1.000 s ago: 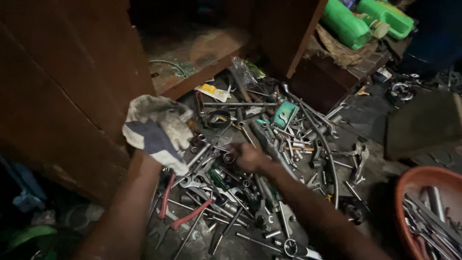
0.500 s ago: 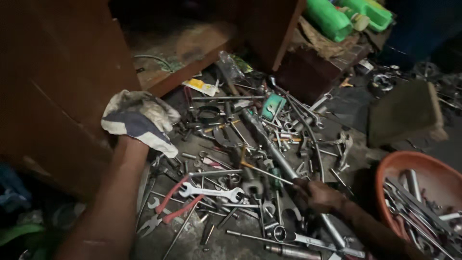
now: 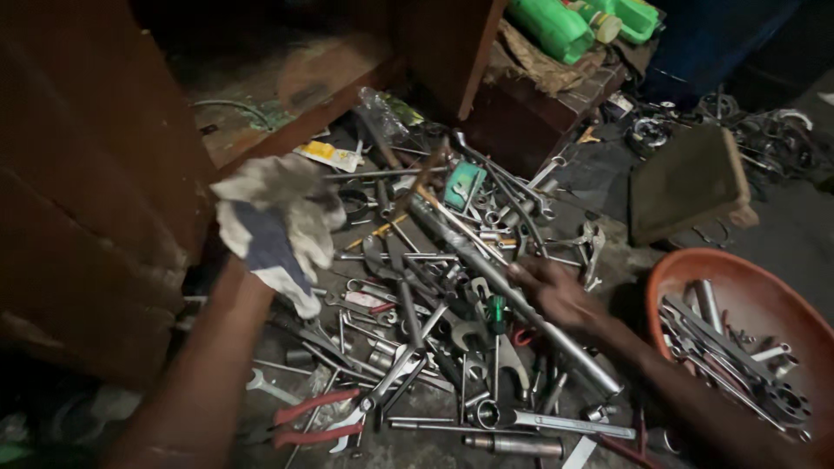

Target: The person sits on the floor and wipes various metal tools, including wrenches and sockets, with a cloth. They pick up each tool from a large pile, clean it, and place it into a red plastic basin.

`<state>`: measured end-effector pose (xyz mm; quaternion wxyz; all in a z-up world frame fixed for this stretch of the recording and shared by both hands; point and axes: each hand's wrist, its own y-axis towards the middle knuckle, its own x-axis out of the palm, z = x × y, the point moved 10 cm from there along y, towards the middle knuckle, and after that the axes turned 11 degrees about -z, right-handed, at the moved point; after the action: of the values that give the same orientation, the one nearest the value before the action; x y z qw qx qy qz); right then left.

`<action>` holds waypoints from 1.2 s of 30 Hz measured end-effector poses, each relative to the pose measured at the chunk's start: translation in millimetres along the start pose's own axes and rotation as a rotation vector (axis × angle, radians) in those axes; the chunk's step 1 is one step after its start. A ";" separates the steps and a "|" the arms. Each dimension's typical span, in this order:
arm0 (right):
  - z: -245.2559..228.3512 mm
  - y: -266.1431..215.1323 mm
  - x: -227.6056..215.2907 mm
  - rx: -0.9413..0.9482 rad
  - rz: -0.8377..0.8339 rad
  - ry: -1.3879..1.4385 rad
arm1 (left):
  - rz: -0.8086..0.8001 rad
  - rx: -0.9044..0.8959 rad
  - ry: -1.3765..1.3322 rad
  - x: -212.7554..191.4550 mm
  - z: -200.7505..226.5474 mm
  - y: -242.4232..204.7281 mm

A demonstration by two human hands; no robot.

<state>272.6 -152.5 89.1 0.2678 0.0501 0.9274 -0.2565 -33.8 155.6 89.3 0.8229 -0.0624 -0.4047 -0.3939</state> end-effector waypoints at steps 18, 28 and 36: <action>-62.1 7.8 114.2 -0.104 -0.078 0.293 | 0.249 -0.214 -0.190 -11.2 -227.4 88.2; -65.8 -1.6 103.5 -0.107 0.206 0.834 | 0.316 -0.221 -0.244 5.8 -225.7 47.5; -23.3 25.2 101.6 0.151 0.353 0.920 | 0.121 -0.438 -0.009 69.8 -298.7 22.7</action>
<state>181.0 -123.6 41.6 -0.1339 0.3337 0.9056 -0.2249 191.6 3.5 -54.5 0.8101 -0.2654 -0.3085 -0.4219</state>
